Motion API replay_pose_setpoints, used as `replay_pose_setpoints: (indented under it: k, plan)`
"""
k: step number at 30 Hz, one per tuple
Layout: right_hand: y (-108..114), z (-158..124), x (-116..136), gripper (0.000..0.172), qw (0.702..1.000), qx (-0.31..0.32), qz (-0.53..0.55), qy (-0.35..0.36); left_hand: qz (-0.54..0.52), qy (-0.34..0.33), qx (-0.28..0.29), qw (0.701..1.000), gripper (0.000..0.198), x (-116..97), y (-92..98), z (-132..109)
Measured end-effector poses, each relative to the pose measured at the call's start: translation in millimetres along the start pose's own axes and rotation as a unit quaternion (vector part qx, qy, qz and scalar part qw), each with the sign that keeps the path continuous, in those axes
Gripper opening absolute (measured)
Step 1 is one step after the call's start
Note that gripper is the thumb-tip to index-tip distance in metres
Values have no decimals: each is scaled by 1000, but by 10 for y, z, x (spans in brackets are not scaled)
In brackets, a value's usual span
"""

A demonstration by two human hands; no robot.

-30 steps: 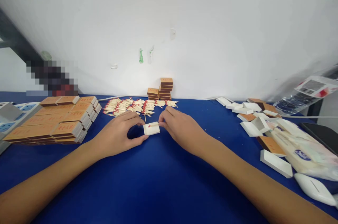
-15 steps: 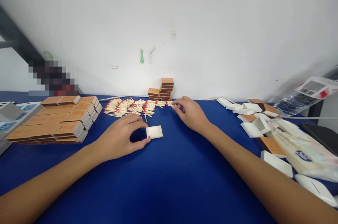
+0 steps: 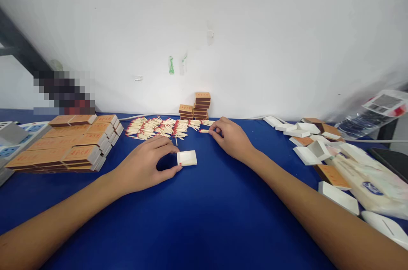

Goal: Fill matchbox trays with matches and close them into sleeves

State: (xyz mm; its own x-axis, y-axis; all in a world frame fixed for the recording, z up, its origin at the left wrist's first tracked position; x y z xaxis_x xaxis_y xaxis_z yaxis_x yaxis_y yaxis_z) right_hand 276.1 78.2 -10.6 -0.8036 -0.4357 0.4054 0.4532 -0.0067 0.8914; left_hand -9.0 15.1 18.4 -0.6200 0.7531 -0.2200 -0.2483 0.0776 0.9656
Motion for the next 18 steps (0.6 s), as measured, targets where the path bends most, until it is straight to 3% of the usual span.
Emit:
replay_pose_setpoints:
  k: [6, 18]
  plan:
    - [7, -36, 28, 13, 999, 21, 8, 35, 3, 6, 2, 1000, 26, 6, 17, -4]
    - [43, -43, 85, 13, 998, 62, -2, 19, 8, 7, 5, 1000, 24, 34, 8, 4]
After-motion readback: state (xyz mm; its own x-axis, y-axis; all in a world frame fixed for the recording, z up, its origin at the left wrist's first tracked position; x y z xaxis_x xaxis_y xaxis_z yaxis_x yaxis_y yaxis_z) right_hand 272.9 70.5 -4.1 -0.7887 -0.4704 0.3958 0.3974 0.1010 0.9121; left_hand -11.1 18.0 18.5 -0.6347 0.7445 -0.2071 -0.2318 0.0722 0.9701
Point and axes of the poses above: each hand's wrist, its own z-axis towards the middle knuckle, its own y-axis out of the back of the hand, x = y × z, the point moved 1 cm from there along z, towards the middle knuckle, and after that the axes turned 13 degrees about x, right-handed, at the moved point
